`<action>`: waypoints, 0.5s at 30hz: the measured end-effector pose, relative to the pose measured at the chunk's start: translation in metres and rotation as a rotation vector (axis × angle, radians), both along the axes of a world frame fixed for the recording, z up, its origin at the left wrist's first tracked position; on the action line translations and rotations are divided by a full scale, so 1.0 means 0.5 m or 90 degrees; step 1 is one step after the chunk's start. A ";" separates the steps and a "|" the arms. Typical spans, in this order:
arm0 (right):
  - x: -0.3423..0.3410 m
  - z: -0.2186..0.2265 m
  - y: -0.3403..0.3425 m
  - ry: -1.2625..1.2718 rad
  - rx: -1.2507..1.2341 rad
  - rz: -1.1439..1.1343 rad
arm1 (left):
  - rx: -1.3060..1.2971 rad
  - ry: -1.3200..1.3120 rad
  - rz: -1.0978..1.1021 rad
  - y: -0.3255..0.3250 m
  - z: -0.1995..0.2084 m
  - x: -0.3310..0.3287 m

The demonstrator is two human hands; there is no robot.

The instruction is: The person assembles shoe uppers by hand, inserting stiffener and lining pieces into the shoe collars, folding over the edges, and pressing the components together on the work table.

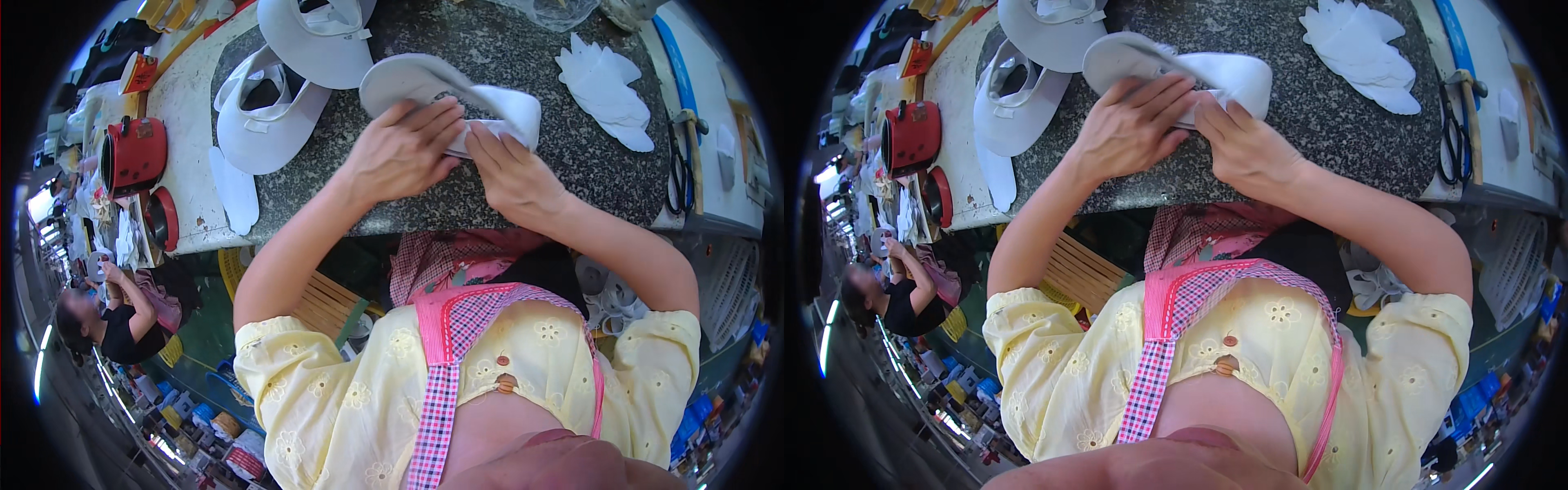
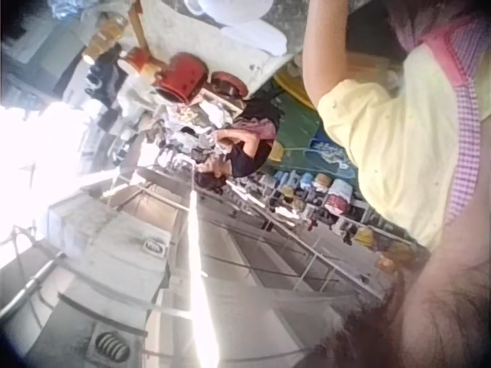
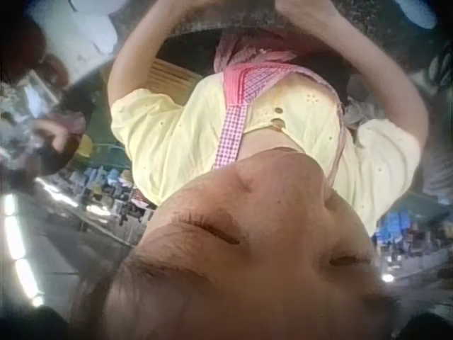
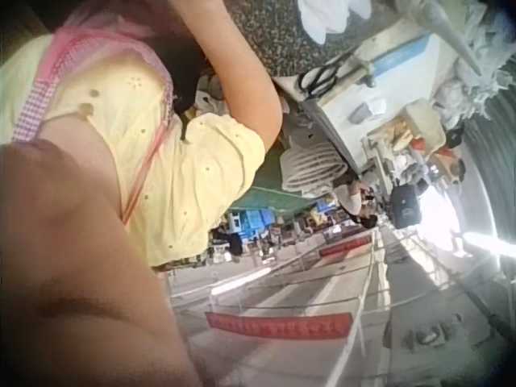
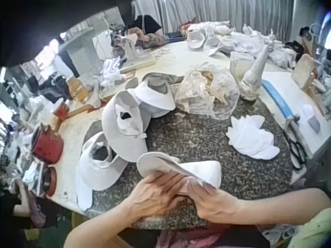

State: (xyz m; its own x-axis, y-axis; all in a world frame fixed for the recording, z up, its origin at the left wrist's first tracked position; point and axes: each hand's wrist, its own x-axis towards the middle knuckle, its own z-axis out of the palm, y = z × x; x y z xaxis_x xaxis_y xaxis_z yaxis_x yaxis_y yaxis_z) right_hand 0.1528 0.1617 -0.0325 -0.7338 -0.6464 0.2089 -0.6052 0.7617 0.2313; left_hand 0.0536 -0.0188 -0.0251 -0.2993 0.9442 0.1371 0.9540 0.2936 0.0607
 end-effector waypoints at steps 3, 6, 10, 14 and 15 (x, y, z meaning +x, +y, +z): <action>0.003 -0.005 0.010 -0.023 -0.015 0.001 | -0.036 -0.052 0.004 -0.058 -0.017 -0.022; -0.035 0.023 0.013 -0.085 -0.039 0.074 | -0.074 -0.080 0.059 -0.073 -0.020 -0.022; -0.086 0.023 -0.012 -0.034 -0.068 0.088 | 0.084 -0.220 0.202 -0.041 -0.045 0.043; -0.087 -0.002 0.007 0.001 -0.117 0.202 | -0.076 -0.453 0.299 -0.013 0.061 0.069; -0.097 0.003 0.048 0.029 -0.105 0.218 | -0.254 -0.649 0.339 0.000 0.095 0.064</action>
State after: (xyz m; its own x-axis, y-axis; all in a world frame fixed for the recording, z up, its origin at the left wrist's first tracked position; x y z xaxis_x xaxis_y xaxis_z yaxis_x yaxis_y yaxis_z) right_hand 0.1042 0.1855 -0.0311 -0.4686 -0.8072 0.3589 -0.8228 0.5467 0.1551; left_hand 0.0856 -0.0188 0.0223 -0.4636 0.5926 -0.6587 0.2758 0.8030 0.5283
